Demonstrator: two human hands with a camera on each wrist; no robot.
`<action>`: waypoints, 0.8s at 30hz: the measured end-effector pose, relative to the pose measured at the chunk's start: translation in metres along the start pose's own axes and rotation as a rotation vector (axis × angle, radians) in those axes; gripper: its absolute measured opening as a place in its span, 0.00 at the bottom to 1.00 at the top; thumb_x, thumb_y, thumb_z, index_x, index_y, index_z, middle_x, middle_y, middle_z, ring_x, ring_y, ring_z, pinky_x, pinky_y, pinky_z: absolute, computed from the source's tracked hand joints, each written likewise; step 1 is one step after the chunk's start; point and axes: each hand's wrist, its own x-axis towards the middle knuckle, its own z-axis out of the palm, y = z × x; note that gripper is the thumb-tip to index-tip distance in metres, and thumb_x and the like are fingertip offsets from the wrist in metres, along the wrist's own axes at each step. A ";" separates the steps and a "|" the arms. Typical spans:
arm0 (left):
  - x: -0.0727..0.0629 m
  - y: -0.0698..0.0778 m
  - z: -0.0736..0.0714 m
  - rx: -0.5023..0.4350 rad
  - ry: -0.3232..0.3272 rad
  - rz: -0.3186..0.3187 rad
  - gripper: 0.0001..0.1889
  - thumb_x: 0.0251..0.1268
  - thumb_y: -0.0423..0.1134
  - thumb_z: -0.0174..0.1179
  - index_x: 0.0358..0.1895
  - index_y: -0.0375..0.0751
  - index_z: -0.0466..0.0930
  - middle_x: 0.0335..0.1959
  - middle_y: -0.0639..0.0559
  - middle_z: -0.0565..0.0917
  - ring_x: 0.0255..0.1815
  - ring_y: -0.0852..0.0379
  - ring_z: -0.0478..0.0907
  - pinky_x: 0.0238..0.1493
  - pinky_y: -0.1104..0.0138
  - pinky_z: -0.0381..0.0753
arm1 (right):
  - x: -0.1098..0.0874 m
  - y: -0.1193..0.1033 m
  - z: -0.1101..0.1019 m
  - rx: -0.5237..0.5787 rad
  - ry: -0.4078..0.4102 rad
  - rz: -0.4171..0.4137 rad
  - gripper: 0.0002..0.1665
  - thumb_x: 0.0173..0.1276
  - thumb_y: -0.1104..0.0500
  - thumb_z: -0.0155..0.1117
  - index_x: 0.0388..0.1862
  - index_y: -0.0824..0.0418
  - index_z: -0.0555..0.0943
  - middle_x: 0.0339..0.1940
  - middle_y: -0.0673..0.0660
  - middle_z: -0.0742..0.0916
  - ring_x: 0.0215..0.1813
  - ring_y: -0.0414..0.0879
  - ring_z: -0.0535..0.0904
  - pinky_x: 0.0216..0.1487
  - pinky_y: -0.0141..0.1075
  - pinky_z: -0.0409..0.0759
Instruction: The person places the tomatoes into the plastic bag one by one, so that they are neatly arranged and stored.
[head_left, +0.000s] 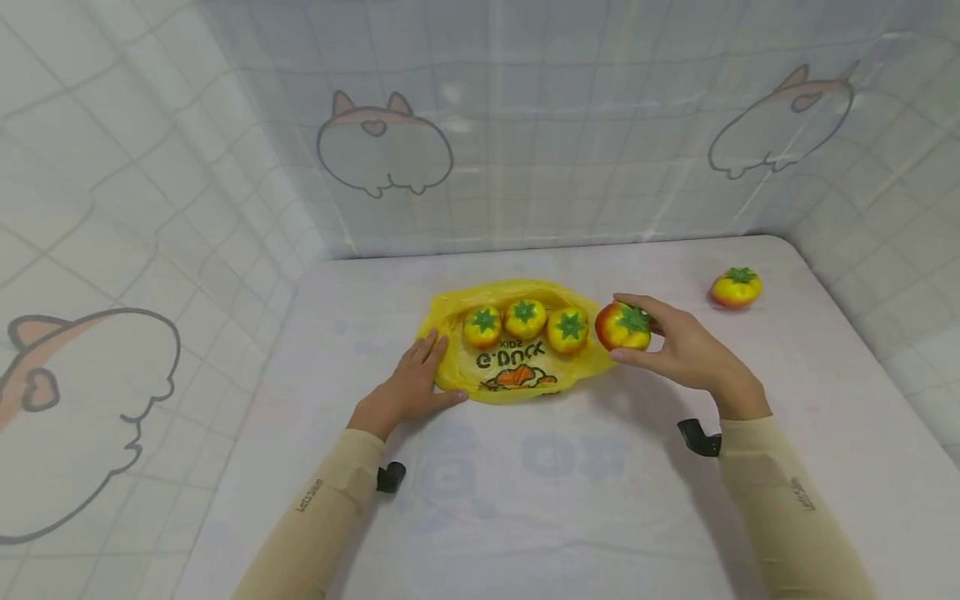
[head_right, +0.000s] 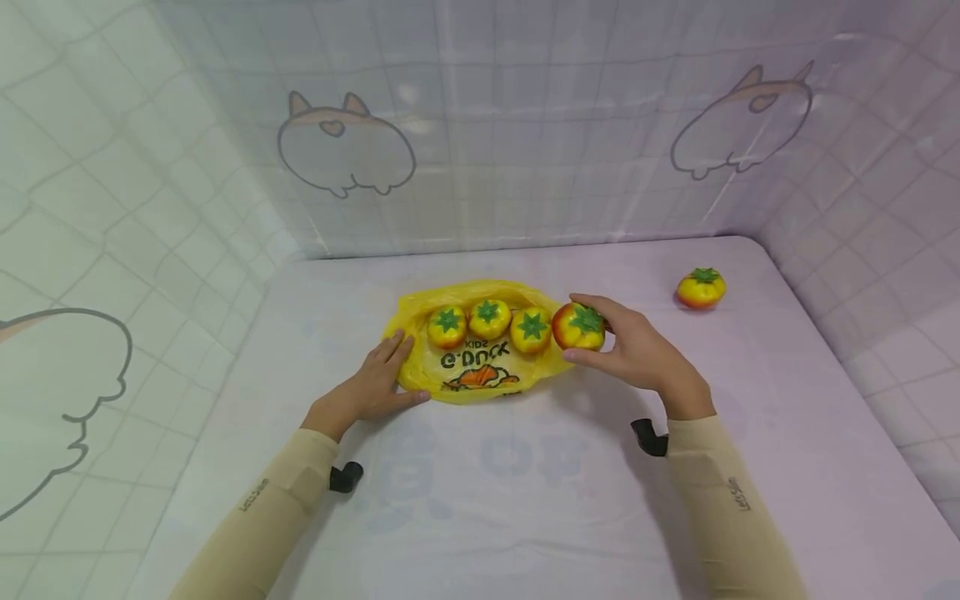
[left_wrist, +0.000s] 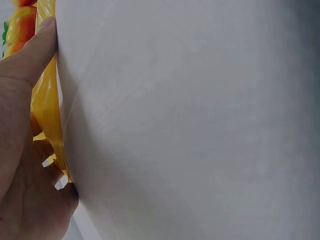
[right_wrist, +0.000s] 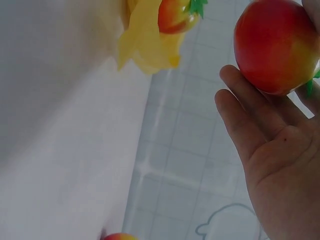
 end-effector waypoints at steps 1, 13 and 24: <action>0.000 0.000 -0.001 0.001 0.003 0.006 0.61 0.63 0.74 0.59 0.85 0.45 0.35 0.86 0.45 0.32 0.86 0.39 0.33 0.82 0.44 0.48 | 0.001 -0.001 0.001 0.005 -0.001 -0.005 0.47 0.66 0.47 0.76 0.79 0.55 0.66 0.74 0.59 0.76 0.70 0.58 0.76 0.70 0.59 0.72; -0.001 0.000 -0.002 -0.002 0.006 0.014 0.60 0.64 0.72 0.60 0.85 0.44 0.35 0.86 0.43 0.32 0.85 0.37 0.34 0.81 0.42 0.48 | 0.020 -0.011 0.017 0.054 -0.043 -0.033 0.48 0.65 0.45 0.76 0.80 0.53 0.66 0.76 0.56 0.74 0.72 0.55 0.74 0.73 0.58 0.71; -0.002 0.003 -0.002 0.000 -0.008 -0.008 0.60 0.64 0.73 0.59 0.85 0.46 0.34 0.86 0.47 0.31 0.86 0.40 0.32 0.82 0.44 0.47 | 0.033 -0.022 0.032 0.094 -0.074 -0.072 0.49 0.64 0.43 0.77 0.80 0.49 0.65 0.78 0.54 0.72 0.72 0.54 0.73 0.73 0.57 0.71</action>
